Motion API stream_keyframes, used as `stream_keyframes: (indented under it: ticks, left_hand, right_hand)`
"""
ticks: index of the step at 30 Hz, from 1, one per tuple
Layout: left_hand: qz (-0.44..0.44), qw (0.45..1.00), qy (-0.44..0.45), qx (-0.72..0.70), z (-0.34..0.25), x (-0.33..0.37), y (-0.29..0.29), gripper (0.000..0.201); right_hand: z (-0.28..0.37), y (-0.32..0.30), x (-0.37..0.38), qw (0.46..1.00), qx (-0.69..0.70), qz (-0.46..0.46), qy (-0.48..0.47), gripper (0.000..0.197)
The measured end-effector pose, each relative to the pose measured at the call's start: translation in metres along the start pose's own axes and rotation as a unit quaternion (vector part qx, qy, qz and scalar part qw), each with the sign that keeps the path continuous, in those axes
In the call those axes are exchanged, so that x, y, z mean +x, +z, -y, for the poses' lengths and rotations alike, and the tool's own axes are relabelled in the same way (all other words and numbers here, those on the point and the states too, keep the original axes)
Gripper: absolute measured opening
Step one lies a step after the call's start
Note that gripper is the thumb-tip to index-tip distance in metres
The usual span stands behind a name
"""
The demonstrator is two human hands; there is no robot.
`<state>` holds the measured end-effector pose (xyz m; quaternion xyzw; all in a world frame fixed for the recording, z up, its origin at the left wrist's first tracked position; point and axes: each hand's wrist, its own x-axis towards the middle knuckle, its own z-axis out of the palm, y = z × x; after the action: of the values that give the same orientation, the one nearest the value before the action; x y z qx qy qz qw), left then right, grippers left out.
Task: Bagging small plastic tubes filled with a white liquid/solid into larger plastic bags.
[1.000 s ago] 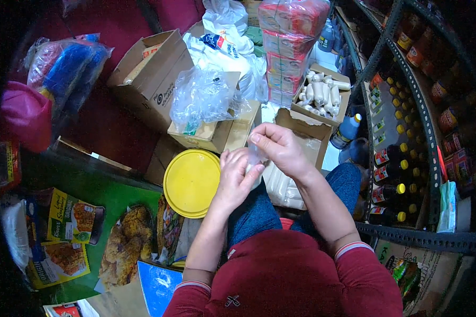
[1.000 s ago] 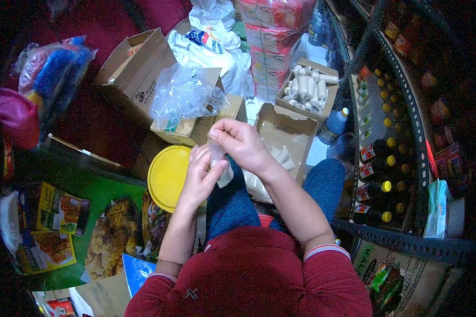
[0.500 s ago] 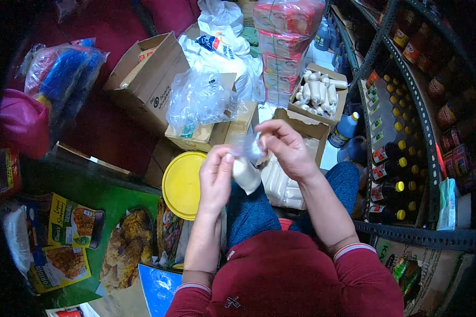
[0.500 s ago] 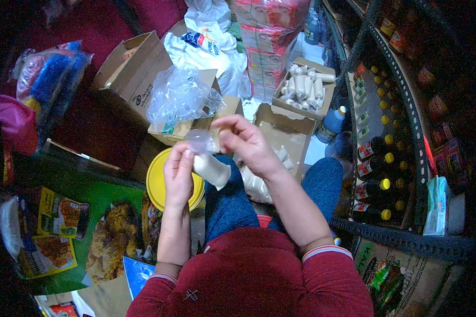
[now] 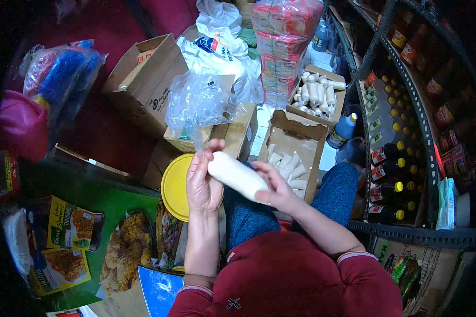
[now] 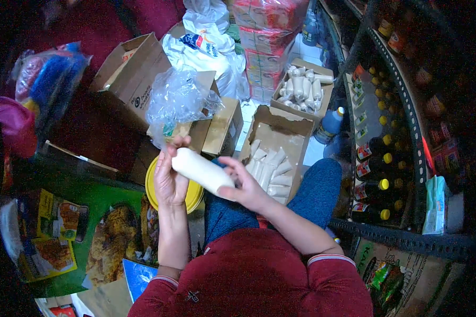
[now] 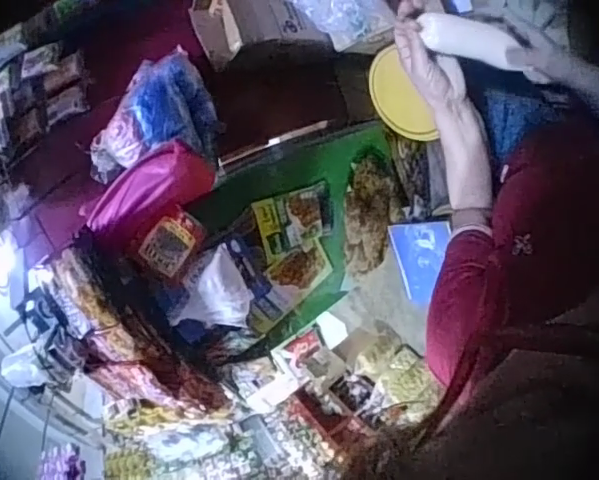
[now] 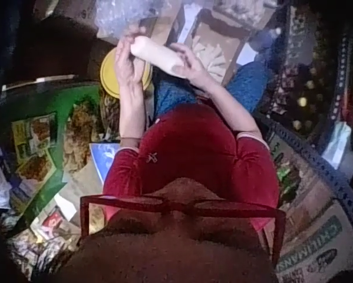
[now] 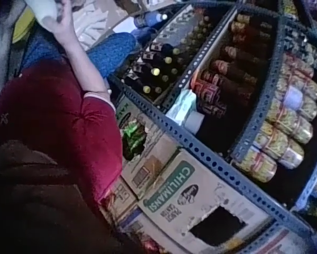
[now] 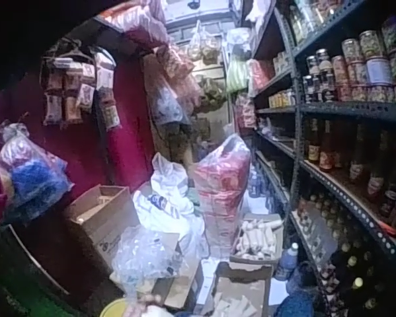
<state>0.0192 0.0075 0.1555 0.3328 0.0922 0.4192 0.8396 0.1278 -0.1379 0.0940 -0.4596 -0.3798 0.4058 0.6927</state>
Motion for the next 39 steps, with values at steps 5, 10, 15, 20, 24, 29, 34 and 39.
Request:
stream_keyframes:
  ticks: [5, 10, 15, 20, 24, 29, 34, 39]
  left_hand:
    - [-0.047, 0.997, -0.028, -0.054, 0.013, -0.001, -0.013, 0.011]
    - [-0.063, 0.996, -0.023, -0.055, 0.015, -0.008, -0.023, 0.011]
    - [-0.074, 0.996, -0.057, 0.018, 0.033, -0.022, -0.039, 0.012]
    - [-0.057, 0.939, -0.048, 0.337, 0.074, -0.059, -0.081, 0.013]
    - [0.120, 0.820, 0.126, 0.546, 0.071, -0.058, -0.062, 0.007]
    - [0.217, 0.755, 0.214, 0.580, 0.074, -0.060, -0.068, 0.010]
    - [0.257, 0.733, 0.224, 0.589, 0.071, -0.060, -0.061, 0.009]
    - [0.261, 0.707, 0.228, 0.617, 0.065, -0.055, -0.055, 0.009]
  right_hand:
    - [-0.008, -0.012, -0.013, 0.947, -0.285, -0.090, -0.114, 0.084]
    - [-0.011, -0.017, -0.001, 0.866, 0.452, -0.006, 0.215, 0.062]
    - [-0.045, -0.036, -0.005, 0.928, 0.264, 0.082, 0.249, 0.066]
    - [-0.054, -0.056, -0.009, 0.959, -0.131, 0.013, 0.250, 0.046]
    - [-0.040, -0.060, -0.010, 0.870, 0.193, 0.117, 0.439, 0.068]
    - [0.002, -0.029, -0.005, 0.807, 0.211, 0.178, 0.523, 0.064]
    - [0.014, -0.039, -0.012, 0.856, 0.109, 0.171, 0.476, 0.027]
    - [0.028, -0.039, -0.001, 0.908, -0.164, 0.206, 0.326, 0.033]
